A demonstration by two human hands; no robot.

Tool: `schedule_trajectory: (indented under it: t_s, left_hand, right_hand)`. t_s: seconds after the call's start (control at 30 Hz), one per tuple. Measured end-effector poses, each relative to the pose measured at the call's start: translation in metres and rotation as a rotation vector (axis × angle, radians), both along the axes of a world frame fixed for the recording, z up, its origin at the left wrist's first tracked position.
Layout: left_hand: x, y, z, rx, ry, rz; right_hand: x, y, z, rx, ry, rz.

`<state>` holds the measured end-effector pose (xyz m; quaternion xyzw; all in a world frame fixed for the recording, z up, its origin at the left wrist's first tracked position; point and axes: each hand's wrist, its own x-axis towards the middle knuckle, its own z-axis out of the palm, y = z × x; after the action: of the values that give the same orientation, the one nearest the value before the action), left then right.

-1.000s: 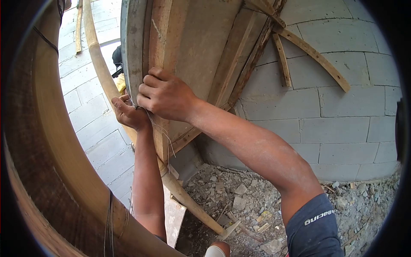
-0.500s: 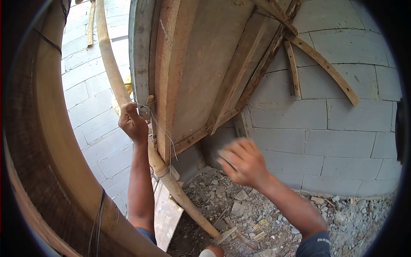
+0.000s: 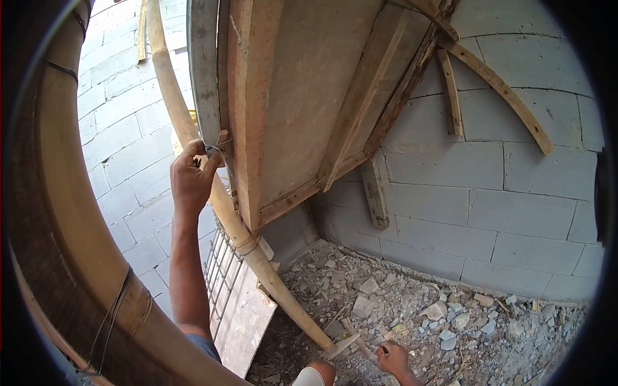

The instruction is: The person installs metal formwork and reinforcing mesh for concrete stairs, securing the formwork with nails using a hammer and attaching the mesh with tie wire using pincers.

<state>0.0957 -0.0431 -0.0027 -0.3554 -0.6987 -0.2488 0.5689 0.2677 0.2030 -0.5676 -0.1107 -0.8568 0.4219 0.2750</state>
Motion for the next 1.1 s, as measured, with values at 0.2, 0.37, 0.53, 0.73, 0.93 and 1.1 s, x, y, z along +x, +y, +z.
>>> schedule_trajectory:
  t_s: [0.2,0.37,0.53,0.73,0.93,1.1]
  left_hand:
    - [-0.001,0.005,-0.005,0.081,0.028,0.043]
    - [-0.025,0.008,-0.012,0.145,0.145,-0.078]
    - [-0.014,0.01,-0.007,0.062,0.132,0.036]
    - [-0.02,0.002,-0.005,0.024,-0.001,-0.073]
    - [-0.021,0.001,-0.006,0.041,-0.075,-0.239]
    - [-0.027,-0.005,-0.006,0.023,-0.073,-0.163]
  right_hand:
    - [-0.006,-0.016,0.0,-0.082,-0.279,0.163]
    - [-0.025,-0.015,0.019,-0.048,-0.179,0.19]
    - [-0.04,-0.019,0.026,-0.095,-0.078,0.174]
    - [-0.002,-0.035,-0.042,-0.231,-0.147,0.106]
    - [0.068,-0.04,-0.13,-0.226,-0.304,-0.123]
    - [0.085,-0.024,-0.12,-0.342,-0.457,-0.068]
